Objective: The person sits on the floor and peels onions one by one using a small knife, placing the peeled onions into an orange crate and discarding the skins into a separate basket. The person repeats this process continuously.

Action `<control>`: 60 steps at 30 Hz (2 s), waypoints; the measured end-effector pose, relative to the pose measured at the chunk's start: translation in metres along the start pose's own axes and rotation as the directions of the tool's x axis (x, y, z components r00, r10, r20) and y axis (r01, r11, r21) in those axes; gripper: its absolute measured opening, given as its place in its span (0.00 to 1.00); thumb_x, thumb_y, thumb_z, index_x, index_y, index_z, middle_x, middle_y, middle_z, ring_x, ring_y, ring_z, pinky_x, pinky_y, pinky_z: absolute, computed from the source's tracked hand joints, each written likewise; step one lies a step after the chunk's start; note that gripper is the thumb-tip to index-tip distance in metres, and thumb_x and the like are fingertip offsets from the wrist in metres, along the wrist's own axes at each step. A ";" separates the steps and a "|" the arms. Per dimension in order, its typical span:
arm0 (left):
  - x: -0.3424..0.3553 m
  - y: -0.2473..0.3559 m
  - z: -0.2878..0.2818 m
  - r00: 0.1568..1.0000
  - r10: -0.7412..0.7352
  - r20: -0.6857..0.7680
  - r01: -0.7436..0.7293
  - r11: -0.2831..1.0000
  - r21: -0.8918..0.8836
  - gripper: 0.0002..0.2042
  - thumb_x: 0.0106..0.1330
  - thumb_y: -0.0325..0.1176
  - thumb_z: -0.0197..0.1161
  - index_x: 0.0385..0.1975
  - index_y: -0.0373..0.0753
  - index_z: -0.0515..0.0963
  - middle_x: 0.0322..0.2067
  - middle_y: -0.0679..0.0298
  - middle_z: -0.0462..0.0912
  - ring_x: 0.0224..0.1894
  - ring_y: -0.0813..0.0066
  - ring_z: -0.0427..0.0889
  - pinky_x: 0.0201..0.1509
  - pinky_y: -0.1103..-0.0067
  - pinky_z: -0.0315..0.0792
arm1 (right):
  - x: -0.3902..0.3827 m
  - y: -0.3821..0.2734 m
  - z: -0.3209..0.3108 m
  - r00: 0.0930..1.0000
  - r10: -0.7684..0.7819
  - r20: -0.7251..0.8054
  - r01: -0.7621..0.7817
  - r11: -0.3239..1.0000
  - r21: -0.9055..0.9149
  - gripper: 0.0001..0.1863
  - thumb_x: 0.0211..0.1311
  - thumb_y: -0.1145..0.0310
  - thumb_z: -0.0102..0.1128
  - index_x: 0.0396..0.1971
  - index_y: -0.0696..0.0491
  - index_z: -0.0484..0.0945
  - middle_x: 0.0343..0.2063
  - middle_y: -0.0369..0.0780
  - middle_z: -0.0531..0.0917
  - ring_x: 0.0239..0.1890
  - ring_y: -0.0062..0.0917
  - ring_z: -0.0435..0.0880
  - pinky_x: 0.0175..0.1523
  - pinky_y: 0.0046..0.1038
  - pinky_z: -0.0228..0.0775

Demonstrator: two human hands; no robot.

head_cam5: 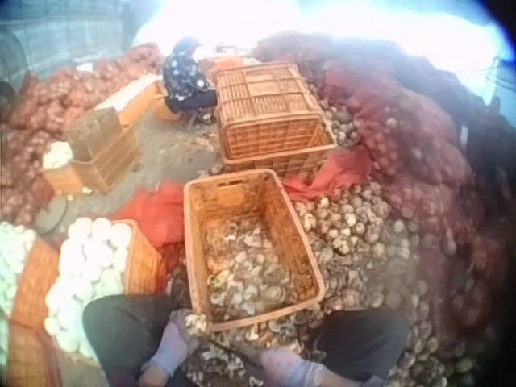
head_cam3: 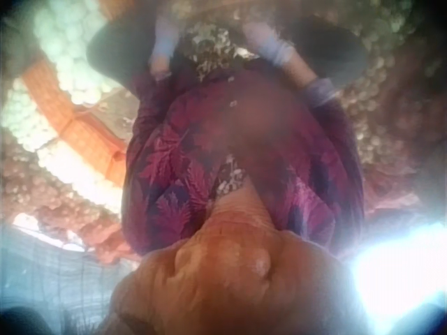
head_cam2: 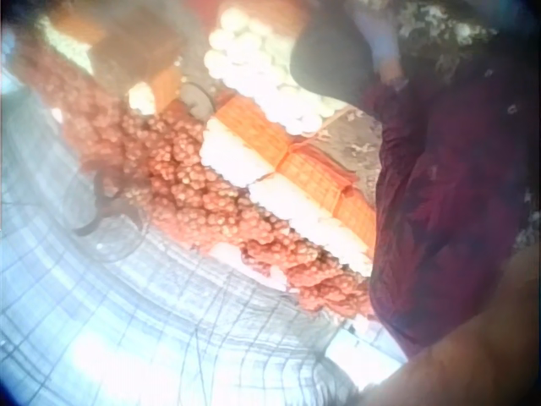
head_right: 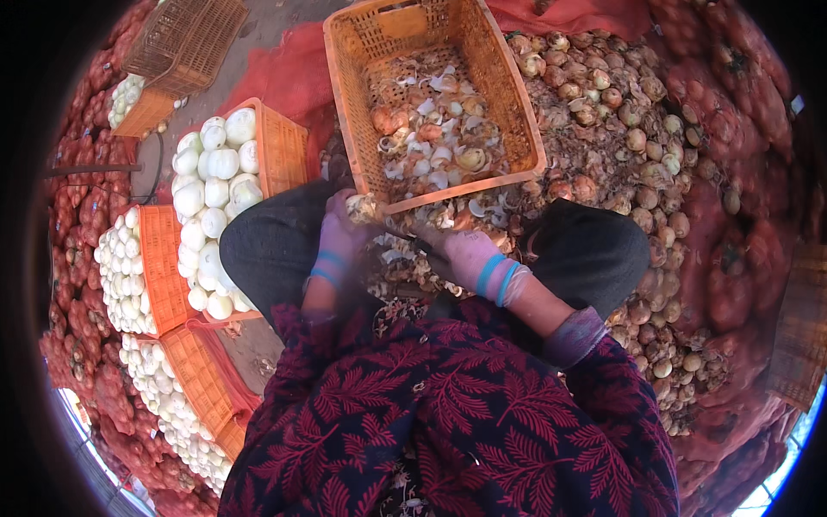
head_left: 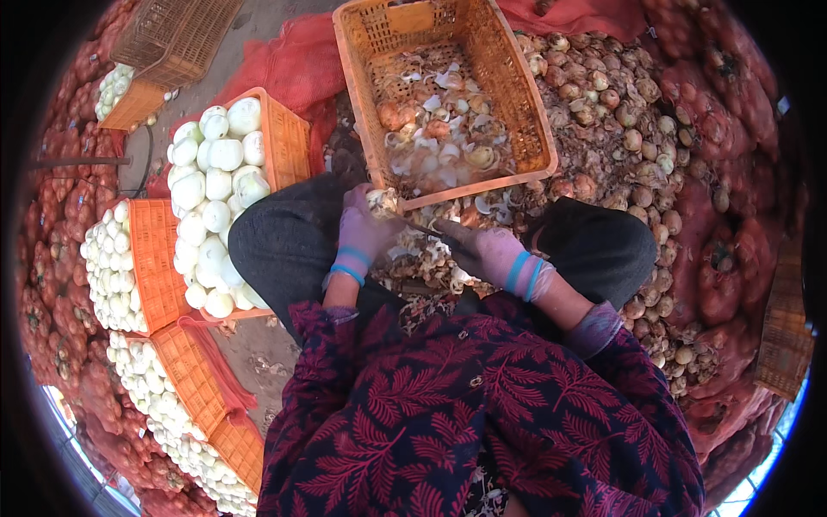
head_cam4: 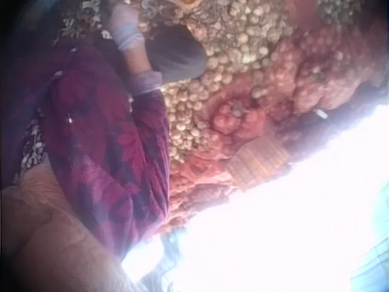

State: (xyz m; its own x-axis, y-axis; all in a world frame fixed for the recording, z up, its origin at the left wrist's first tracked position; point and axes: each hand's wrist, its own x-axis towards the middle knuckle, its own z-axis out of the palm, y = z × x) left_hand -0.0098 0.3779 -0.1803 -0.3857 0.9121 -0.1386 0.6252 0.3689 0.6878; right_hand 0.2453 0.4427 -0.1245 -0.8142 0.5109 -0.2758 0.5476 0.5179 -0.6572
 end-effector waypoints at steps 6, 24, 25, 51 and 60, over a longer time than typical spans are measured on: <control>0.006 -0.016 0.007 0.985 -0.148 0.087 0.161 0.974 -0.157 0.40 0.42 0.37 0.79 0.57 0.29 0.71 0.52 0.43 0.78 0.56 0.48 0.79 0.60 0.65 0.74 | 0.020 0.007 -0.004 0.997 0.035 0.070 -0.028 0.995 -0.094 0.31 0.65 0.65 0.59 0.69 0.44 0.67 0.36 0.50 0.86 0.39 0.47 0.86 0.45 0.47 0.78; 0.013 0.015 -0.007 0.972 -0.219 0.085 0.209 0.971 0.113 0.49 0.41 0.49 0.83 0.62 0.29 0.69 0.52 0.43 0.82 0.55 0.47 0.82 0.60 0.65 0.76 | 0.038 -0.001 0.017 0.987 0.160 -0.018 -0.156 0.978 0.140 0.23 0.62 0.67 0.63 0.57 0.55 0.75 0.37 0.54 0.86 0.41 0.50 0.86 0.47 0.43 0.78; 0.018 0.006 -0.009 0.978 -0.193 0.084 0.188 0.980 0.060 0.47 0.40 0.48 0.84 0.61 0.29 0.70 0.49 0.44 0.84 0.51 0.52 0.85 0.56 0.67 0.78 | 0.045 0.010 0.029 0.990 0.142 -0.006 -0.138 0.973 0.183 0.23 0.62 0.68 0.63 0.57 0.55 0.76 0.37 0.54 0.86 0.41 0.49 0.86 0.47 0.43 0.78; 0.032 -0.023 -0.013 0.941 -0.208 0.266 0.245 0.963 -0.115 0.50 0.37 0.47 0.86 0.60 0.25 0.70 0.51 0.38 0.82 0.56 0.47 0.82 0.60 0.67 0.76 | 0.038 0.002 -0.009 0.999 -0.038 0.029 0.041 0.993 -0.110 0.19 0.67 0.64 0.61 0.57 0.48 0.74 0.27 0.50 0.84 0.32 0.50 0.85 0.38 0.49 0.76; 0.031 -0.047 0.001 0.955 -0.223 0.197 0.266 0.936 -0.231 0.46 0.38 0.46 0.84 0.57 0.25 0.72 0.47 0.41 0.84 0.50 0.49 0.85 0.55 0.68 0.79 | 0.052 -0.018 0.016 0.911 0.206 0.358 -0.412 0.404 0.816 0.20 0.65 0.70 0.62 0.56 0.56 0.77 0.23 0.33 0.80 0.19 0.18 0.74 0.25 0.23 0.67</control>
State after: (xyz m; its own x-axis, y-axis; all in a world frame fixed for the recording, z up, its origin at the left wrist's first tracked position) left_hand -0.0506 0.3892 -0.2181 -0.3739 0.8237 -0.4263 0.3253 0.5469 0.7714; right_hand 0.1901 0.4488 -0.1375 -0.6979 0.3260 -0.6377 0.3997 -0.5615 -0.7245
